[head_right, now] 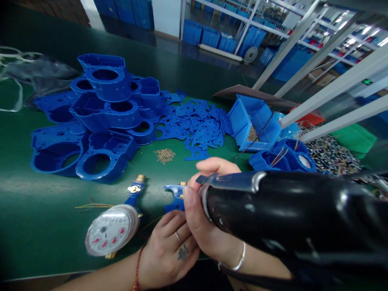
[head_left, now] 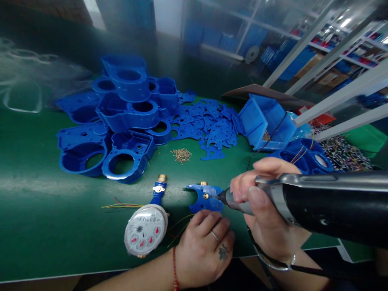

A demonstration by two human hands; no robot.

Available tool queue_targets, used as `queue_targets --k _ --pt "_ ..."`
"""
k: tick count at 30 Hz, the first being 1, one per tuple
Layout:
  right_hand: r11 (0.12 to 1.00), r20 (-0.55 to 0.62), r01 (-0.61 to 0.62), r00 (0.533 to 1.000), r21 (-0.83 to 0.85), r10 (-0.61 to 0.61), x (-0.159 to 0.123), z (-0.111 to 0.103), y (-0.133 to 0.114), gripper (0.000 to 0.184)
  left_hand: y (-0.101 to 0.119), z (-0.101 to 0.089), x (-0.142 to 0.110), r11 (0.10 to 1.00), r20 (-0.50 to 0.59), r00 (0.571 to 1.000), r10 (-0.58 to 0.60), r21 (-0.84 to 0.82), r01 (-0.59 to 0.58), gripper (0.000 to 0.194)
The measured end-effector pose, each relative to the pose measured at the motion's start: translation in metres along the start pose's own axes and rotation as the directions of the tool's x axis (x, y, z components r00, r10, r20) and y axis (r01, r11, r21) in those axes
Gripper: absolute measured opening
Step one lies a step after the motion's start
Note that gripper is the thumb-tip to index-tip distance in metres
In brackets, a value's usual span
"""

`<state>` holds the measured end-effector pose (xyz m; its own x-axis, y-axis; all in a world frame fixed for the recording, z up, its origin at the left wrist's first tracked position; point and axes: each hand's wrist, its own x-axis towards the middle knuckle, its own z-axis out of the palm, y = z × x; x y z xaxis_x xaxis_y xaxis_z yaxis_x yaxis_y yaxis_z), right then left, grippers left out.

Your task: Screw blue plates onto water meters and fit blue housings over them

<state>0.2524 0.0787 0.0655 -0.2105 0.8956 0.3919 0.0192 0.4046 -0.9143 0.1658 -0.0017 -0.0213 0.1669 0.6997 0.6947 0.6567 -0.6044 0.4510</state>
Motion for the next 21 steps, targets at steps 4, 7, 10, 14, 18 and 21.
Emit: queue_targets --k 4,7,10,14,18,21 --pt "0.999 -0.027 0.035 0.999 -0.025 -0.036 0.0016 0.0008 0.0017 0.010 0.0003 -0.0004 0.0007 1.000 -0.004 1.000 0.000 0.004 0.000 0.010" --pt "0.999 -0.024 0.032 0.999 -0.031 -0.033 0.0024 0.0020 0.0021 0.016 0.0004 -0.0008 0.0014 1.000 -0.013 1.000 0.001 0.010 -0.001 0.011" --pt "0.999 -0.037 0.031 0.999 -0.030 -0.032 0.0028 0.0032 0.0018 0.020 0.0006 -0.0006 0.0017 1.000 -0.011 1.000 0.002 0.012 -0.002 0.010" --pt "0.999 -0.034 0.049 0.998 -0.024 -0.050 0.0036 0.0033 0.0003 0.014 0.0009 0.0002 0.0015 1.000 -0.012 1.000 0.005 0.013 -0.005 0.010" --pt "0.999 0.011 0.042 0.999 0.014 -0.042 0.0033 0.0021 -0.0001 0.015 0.0003 -0.0002 0.0011 1.000 -0.019 1.000 -0.002 0.017 0.002 0.011" --pt "0.999 0.063 0.044 0.997 -0.004 -0.044 0.0030 0.0022 0.0026 0.028 -0.0001 -0.0009 0.0009 1.000 -0.026 1.000 0.002 -0.009 -0.003 0.011"
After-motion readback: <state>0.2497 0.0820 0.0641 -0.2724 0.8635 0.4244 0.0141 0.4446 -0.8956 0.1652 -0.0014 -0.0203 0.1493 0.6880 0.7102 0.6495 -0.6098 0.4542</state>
